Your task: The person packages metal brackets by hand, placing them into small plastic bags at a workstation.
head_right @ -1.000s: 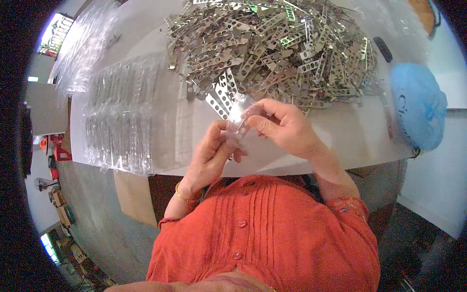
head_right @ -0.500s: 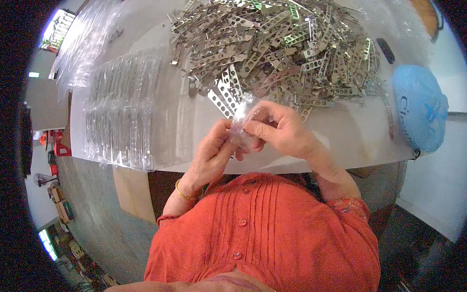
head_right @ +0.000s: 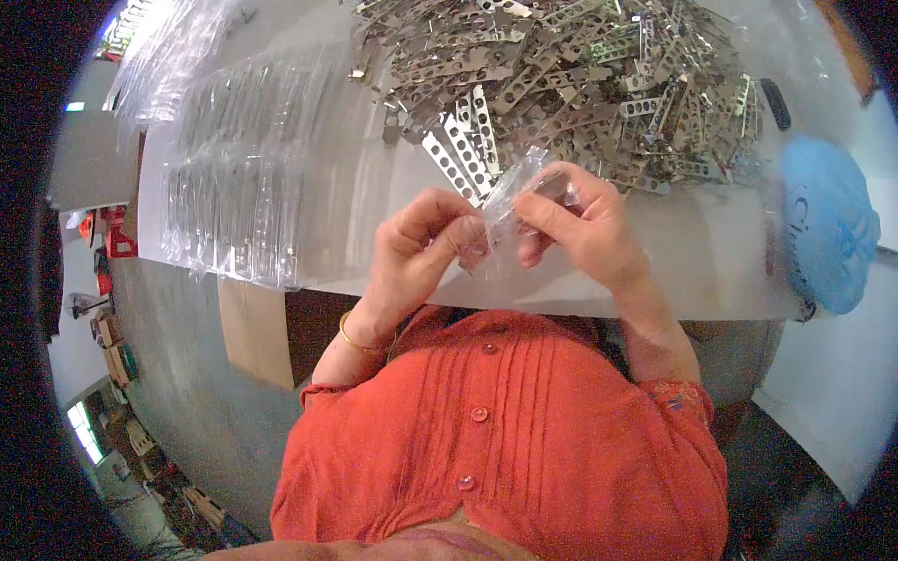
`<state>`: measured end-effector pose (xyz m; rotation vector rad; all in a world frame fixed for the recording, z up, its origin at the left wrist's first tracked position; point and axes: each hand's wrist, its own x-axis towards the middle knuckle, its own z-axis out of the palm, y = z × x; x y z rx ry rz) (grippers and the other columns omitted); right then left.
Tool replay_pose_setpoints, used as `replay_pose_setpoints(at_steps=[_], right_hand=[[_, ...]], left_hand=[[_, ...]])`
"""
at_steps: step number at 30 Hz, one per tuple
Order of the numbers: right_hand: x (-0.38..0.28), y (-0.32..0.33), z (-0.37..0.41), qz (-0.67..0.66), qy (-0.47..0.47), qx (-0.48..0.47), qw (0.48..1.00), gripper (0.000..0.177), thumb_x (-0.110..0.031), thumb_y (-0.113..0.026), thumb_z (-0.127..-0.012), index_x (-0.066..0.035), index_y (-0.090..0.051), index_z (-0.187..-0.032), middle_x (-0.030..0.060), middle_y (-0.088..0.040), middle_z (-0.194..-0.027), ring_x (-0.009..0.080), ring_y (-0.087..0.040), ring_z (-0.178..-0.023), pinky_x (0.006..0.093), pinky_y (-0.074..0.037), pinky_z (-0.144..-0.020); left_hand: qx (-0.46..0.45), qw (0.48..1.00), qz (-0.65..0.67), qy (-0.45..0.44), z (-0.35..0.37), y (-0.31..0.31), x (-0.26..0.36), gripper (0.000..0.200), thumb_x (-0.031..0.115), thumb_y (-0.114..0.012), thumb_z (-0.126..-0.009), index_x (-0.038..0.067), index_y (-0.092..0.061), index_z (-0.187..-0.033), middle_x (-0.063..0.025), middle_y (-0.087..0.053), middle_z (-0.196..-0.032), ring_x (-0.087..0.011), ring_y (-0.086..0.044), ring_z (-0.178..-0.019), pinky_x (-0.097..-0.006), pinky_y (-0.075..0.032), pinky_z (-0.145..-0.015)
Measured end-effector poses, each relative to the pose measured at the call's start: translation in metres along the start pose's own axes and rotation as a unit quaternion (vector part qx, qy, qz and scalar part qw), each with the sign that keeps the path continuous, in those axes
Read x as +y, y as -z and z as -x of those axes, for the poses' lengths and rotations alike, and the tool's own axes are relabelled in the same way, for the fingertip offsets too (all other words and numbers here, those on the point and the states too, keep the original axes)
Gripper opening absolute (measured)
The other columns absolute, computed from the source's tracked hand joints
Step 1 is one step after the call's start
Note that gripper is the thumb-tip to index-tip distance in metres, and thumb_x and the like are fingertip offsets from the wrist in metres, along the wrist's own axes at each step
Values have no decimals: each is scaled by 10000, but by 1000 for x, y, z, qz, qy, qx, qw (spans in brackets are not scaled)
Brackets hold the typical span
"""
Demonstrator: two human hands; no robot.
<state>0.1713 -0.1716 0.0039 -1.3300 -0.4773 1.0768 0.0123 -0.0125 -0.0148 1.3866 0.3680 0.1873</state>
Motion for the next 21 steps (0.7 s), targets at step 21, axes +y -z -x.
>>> replay_pose_setpoints(at_steps=[21], right_hand=[[7,-2,1,-54,35,150,987,166,-236,-639,-985,-70,-632,-994,38,-658,-752,134,-659,-624,269,-530,-538]], left_hand=[[66,997,16,-47,0,5,-7,78,25,-582,-992,-37,-545,-1023,-110,-683,-898,-173,-682,-816,-295,-562,-753]])
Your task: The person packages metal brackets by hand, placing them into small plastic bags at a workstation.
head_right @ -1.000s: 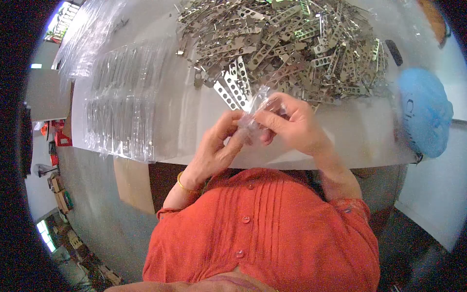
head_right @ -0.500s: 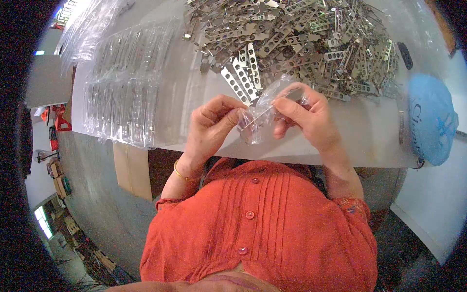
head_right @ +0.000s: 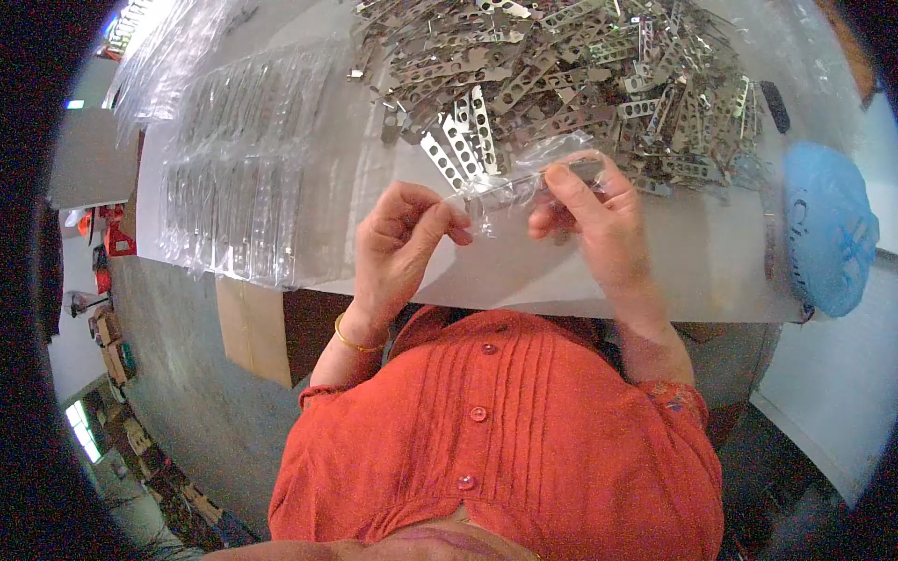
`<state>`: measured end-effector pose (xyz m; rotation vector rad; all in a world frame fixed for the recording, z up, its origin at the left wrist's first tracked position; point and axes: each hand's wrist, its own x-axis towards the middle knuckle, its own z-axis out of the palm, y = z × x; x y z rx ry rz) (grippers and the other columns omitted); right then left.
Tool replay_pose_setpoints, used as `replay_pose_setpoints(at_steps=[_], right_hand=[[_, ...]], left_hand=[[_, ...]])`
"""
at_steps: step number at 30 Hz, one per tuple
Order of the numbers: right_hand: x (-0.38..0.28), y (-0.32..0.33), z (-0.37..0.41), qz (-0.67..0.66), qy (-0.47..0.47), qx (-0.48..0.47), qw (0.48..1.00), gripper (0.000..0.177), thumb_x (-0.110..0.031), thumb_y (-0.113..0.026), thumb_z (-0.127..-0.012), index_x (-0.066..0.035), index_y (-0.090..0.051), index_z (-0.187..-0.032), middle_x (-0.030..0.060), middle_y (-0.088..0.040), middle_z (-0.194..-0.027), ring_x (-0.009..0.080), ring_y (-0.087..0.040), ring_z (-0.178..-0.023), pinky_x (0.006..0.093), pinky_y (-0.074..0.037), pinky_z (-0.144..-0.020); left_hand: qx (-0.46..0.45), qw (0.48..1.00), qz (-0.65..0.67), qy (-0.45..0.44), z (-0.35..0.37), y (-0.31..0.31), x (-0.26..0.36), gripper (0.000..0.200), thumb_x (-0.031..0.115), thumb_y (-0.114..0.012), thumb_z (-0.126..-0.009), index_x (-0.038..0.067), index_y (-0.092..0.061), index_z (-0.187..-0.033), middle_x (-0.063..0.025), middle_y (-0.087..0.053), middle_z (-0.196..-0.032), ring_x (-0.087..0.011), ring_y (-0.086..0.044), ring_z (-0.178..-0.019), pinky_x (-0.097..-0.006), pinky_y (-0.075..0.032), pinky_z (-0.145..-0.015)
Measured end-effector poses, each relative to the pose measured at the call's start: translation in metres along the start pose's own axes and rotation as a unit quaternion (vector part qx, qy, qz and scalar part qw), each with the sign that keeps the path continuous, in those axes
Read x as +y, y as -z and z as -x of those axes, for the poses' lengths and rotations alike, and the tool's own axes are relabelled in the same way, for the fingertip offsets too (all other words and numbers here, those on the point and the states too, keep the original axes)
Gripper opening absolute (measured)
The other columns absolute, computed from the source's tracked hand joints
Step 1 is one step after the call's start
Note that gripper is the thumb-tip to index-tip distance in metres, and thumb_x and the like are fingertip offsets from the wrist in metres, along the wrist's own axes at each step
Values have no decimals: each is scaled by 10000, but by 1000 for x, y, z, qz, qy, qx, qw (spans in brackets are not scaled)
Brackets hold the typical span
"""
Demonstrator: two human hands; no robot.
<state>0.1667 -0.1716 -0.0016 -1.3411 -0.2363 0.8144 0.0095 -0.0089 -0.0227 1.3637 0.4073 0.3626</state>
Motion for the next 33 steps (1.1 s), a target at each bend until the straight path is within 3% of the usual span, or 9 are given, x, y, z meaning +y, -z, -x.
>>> replay_pose_setpoints(at_steps=[9,14,17,19,21,29,31,33], right_hand=[[3,-1,1,-4,-8,-25,1000,160,-233,-639,-982,-74,-630,-990,31,-664,-741,127,-659,-611,255,-513,-541],[2,-1,1,28,-8,-18,999,166,-244,-638,-979,-80,-630,-995,31,-665,-735,119,-658,-603,237,-485,-528],[2,1,0,38,-23,-7,999,138,-190,-614,-984,-62,-636,-1031,49,-660,-759,139,-639,-600,295,-510,-514],[4,1,-2,4,-20,-13,1000,176,-263,-635,-979,-87,-632,-990,37,-667,-729,128,-657,-592,241,-476,-516],[4,3,-3,-18,-22,-10,1000,172,-259,-634,-981,-87,-629,-989,38,-667,-725,130,-657,-592,243,-469,-508],[3,-3,2,-38,22,35,998,160,-236,-620,-993,-81,-615,-1030,45,-672,-726,138,-663,-610,244,-471,-497],[5,-2,2,19,62,37,997,168,-238,-611,-1000,-81,-608,-1060,48,-678,-740,139,-669,-626,247,-476,-497],[10,-3,1,13,91,45,995,164,-236,-604,-1004,-84,-603,-1065,46,-683,-748,134,-670,-630,243,-470,-491]], left_hand=[[38,999,10,-10,-1,-6,-3,78,12,-578,-991,-39,-535,-1031,-85,-634,-924,-158,-660,-792,-289,-546,-731],[26,989,-133,-64,0,-3,-1,61,-9,-562,-990,-17,-545,-1048,-78,-635,-907,-152,-657,-798,-274,-530,-722],[14,982,-155,-103,1,-1,-6,76,-34,-532,-993,-7,-540,-1064,-86,-635,-936,-153,-663,-803,-272,-528,-724],[21,979,-160,-124,2,1,-9,79,-34,-527,-995,-6,-532,-1069,-89,-633,-964,-155,-664,-800,-274,-531,-728],[26,975,-165,-145,2,0,-12,82,-34,-523,-997,-4,-523,-1074,-92,-630,-991,-156,-666,-797,-276,-534,-732],[81,993,0,-83,-1,-2,-7,96,86,-524,-1033,6,-493,-1077,-119,-625,-1045,-187,-684,-743,-289,-540,-711],[92,993,4,-77,-2,-2,-2,106,104,-526,-1035,12,-496,-1077,-130,-627,-1059,-194,-687,-725,-288,-537,-720],[118,987,103,-31,-3,-2,1,123,94,-526,-1032,2,-506,-1111,-119,-632,-1076,-178,-681,-774,-281,-533,-741]])
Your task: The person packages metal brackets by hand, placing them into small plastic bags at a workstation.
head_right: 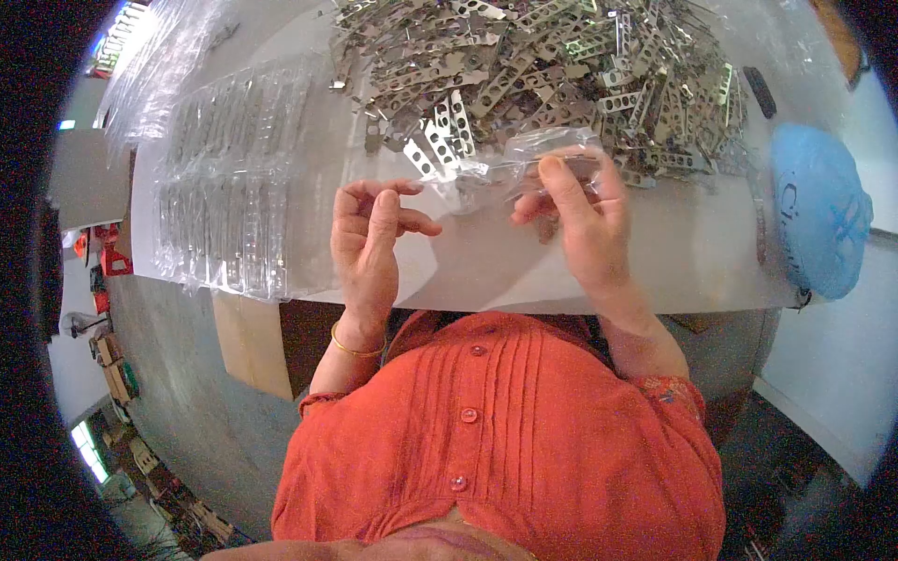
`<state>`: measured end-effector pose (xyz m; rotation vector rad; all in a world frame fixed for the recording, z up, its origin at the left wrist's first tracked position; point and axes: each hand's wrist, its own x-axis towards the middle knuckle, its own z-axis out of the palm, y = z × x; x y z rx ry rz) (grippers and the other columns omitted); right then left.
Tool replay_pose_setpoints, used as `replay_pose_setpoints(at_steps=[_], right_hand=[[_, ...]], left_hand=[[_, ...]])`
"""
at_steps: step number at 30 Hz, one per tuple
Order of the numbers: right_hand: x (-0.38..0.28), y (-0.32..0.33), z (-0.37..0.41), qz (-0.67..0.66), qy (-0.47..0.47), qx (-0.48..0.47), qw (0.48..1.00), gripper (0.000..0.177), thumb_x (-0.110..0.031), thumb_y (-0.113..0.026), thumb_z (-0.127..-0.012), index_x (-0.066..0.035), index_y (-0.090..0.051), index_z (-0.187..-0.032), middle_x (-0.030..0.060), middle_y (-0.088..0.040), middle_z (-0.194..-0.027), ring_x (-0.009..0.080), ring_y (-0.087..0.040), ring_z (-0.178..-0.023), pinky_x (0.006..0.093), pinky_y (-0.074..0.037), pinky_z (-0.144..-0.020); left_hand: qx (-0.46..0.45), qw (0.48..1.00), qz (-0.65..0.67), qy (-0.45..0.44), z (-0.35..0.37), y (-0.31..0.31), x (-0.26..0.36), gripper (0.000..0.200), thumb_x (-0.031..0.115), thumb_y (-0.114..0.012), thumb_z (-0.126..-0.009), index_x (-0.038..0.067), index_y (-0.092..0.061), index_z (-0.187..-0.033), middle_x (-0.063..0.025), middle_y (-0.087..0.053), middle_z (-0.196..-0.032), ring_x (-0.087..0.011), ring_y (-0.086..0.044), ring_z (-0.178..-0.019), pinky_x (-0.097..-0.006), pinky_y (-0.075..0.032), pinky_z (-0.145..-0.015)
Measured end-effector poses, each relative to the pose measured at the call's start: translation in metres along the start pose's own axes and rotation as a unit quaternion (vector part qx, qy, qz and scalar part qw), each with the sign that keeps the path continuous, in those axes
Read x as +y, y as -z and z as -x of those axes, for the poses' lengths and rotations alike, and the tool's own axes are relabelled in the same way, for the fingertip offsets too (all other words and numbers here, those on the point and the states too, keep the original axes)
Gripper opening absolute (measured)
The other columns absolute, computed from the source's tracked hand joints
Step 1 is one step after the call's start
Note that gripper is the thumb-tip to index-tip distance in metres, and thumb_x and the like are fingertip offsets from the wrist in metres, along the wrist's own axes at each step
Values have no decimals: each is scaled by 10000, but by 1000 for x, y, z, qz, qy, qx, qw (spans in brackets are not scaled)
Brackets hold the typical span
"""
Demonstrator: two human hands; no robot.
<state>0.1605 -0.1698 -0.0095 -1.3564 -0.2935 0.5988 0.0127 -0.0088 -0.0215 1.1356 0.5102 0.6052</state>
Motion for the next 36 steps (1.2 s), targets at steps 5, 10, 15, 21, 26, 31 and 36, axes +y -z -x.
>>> replay_pose_setpoints(at_steps=[5,10,15,21,26,31,36], right_hand=[[-1,-3,2,4,17,9,1000,140,-223,-593,-1011,-92,-601,-1058,39,-694,-763,116,-669,-639,225,-447,-486],[1,-5,4,40,19,-4,999,144,-237,-594,-1012,-99,-603,-1053,24,-692,-754,97,-657,-631,206,-418,-489],[0,-4,4,26,-3,-4,1000,139,-235,-599,-1010,-101,-605,-1042,21,-689,-750,97,-654,-628,207,-423,-500],[-1,-3,-1,-18,4,18,1000,148,-221,-603,-1007,-81,-598,-1057,41,-680,-827,122,-659,-648,246,-495,-546],[3,4,-4,-29,49,-12,998,131,-180,-606,-1006,-66,-591,-1071,59,-681,-876,126,-660,-667,263,-513,-557],[-1,8,-1,53,25,-61,996,131,-115,-613,-996,-35,-580,-1094,65,-681,-887,128,-663,-694,265,-537,-595],[-5,-6,4,42,44,-110,992,136,-80,-622,-985,-22,-583,-1102,59,-678,-861,122,-664,-721,259,-540,-616]], left_hand=[[-79,976,-195,-63,6,-6,-3,248,80,-616,-980,-10,-514,-1188,-79,-629,-1049,-125,-643,-839,-257,-514,-745],[-110,951,-285,-37,3,-7,-10,173,52,-674,-936,-1,-596,-1081,-37,-606,-969,-83,-602,-811,-238,-485,-729],[-116,960,-248,-58,2,3,-19,89,10,-646,-937,0,-609,-1017,-23,-601,-947,-89,-608,-833,-249,-494,-753],[-69,992,-105,-26,6,4,-10,71,-8,-607,-950,-7,-585,-1016,-59,-595,-1051,-134,-633,-875,-277,-512,-818],[-80,992,-81,61,5,13,-7,95,2,-590,-957,-20,-560,-1044,-110,-562,-1179,-151,-631,-914,-301,-512,-848],[0,871,-401,-285,-2,9,5,218,-34,-583,-916,-3,-559,-1130,-176,-612,-1185,-228,-606,-1061,-343,-487,-918],[-115,807,-481,-323,-10,-17,18,381,48,-687,-872,-18,-548,-1220,-198,-621,-1202,-338,-617,-1055,-389,-482,-941]])
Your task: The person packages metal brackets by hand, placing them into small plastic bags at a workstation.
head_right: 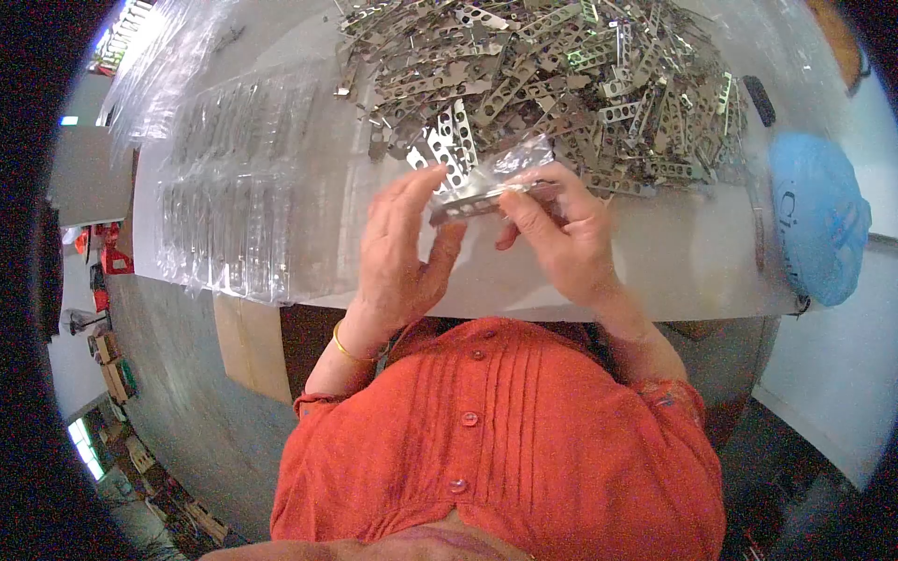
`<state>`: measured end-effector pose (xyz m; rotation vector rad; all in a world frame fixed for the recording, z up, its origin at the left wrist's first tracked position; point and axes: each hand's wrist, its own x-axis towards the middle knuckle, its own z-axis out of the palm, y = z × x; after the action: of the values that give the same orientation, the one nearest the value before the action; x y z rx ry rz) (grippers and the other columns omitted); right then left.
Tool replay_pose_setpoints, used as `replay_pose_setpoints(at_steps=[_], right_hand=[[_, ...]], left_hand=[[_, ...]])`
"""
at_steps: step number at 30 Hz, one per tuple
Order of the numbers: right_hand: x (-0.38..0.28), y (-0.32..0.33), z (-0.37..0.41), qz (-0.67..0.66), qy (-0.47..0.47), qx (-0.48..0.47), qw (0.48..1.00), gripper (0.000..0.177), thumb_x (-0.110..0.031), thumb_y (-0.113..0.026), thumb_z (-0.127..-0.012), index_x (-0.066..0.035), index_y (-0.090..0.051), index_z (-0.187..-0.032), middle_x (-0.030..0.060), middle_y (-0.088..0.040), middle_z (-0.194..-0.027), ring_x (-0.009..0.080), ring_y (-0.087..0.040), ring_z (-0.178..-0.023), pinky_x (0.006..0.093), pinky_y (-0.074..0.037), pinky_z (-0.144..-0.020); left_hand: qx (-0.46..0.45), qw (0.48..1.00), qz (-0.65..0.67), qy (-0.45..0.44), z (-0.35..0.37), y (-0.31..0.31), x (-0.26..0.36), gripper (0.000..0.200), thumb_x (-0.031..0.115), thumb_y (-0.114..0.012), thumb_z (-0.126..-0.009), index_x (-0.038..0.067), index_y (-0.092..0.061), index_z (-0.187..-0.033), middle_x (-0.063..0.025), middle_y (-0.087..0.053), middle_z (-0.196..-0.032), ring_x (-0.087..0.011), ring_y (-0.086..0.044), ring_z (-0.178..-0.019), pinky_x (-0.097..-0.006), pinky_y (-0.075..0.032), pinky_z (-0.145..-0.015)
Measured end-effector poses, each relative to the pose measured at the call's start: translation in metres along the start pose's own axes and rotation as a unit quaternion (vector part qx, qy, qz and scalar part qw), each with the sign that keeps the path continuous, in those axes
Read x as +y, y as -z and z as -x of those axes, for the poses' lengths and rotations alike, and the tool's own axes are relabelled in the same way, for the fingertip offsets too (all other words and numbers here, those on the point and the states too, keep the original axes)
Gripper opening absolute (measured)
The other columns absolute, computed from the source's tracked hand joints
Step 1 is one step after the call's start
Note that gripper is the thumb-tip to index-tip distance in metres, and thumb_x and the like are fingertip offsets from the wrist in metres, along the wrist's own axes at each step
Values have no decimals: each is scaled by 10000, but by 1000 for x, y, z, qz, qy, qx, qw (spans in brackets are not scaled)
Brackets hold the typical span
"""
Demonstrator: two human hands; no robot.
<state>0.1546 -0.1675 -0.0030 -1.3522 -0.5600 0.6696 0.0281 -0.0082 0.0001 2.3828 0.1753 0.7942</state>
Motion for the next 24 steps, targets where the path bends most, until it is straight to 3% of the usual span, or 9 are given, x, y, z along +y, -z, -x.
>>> replay_pose_setpoints(at_steps=[1,4,7,11,13,17,19,24], right_hand=[[-1,-1,0,4,-3,-20,1000,136,-68,-624,-982,-17,-584,-1101,59,-678,-859,118,-662,-726,258,-541,-622],[6,-2,-1,6,34,-51,998,135,-68,-624,-981,-9,-588,-1097,62,-679,-886,119,-670,-749,263,-564,-659],[11,-5,-1,-31,24,-47,998,161,-70,-620,-982,-1,-596,-1126,75,-689,-928,126,-683,-787,274,-589,-717],[4,-9,-2,-50,-5,-45,998,221,-87,-592,-1000,7,-594,-1200,85,-698,-966,138,-695,-834,285,-601,-762],[6,-8,-3,-66,-36,-51,996,273,-92,-551,-1021,9,-577,-1274,93,-702,-1004,146,-699,-865,290,-603,-775],[7,-9,-2,-99,-27,-46,994,282,-89,-525,-1032,9,-575,-1292,86,-700,-1024,154,-700,-885,293,-604,-778],[11,-7,-3,-62,-5,-65,996,270,-86,-528,-1031,10,-591,-1276,78,-700,-1041,146,-695,-892,294,-604,-781],[16,-4,-4,2,-11,-73,997,244,-106,-503,-1044,16,-581,-1241,97,-684,-1068,158,-676,-912,314,-587,-810]], left_hand=[[-21,999,27,10,-2,-3,1,327,60,-693,-875,-12,-572,-1171,-185,-640,-1089,-344,-626,-936,-390,-499,-833],[-99,993,42,39,2,-7,-3,302,34,-683,-850,7,-566,-1127,-153,-620,-979,-342,-605,-901,-417,-490,-783],[-73,992,80,56,4,-9,-1,128,14,-648,-892,-1,-592,-1005,-158,-588,-857,-346,-577,-761,-415,-465,-672],[-65,987,113,92,8,-11,-4,98,25,-633,-913,7,-587,-997,-154,-570,-837,-327,-561,-738,-383,-462,-669],[-75,977,153,126,9,-9,-4,101,11,-620,-914,10,-568,-1000,-159,-567,-832,-357,-562,-751,-419,-460,-660],[-71,967,189,157,12,-10,-4,65,31,-601,-945,12,-567,-997,-147,-558,-823,-332,-545,-736,-390,-456,-663],[-70,961,205,174,15,-12,-5,99,105,-580,-1000,13,-605,-1029,-75,-561,-825,-165,-511,-735,-297,-446,-675],[-81,941,245,218,19,-11,-4,112,111,-563,-1013,15,-612,-1048,-68,-567,-820,-156,-513,-730,-290,-447,-675]])
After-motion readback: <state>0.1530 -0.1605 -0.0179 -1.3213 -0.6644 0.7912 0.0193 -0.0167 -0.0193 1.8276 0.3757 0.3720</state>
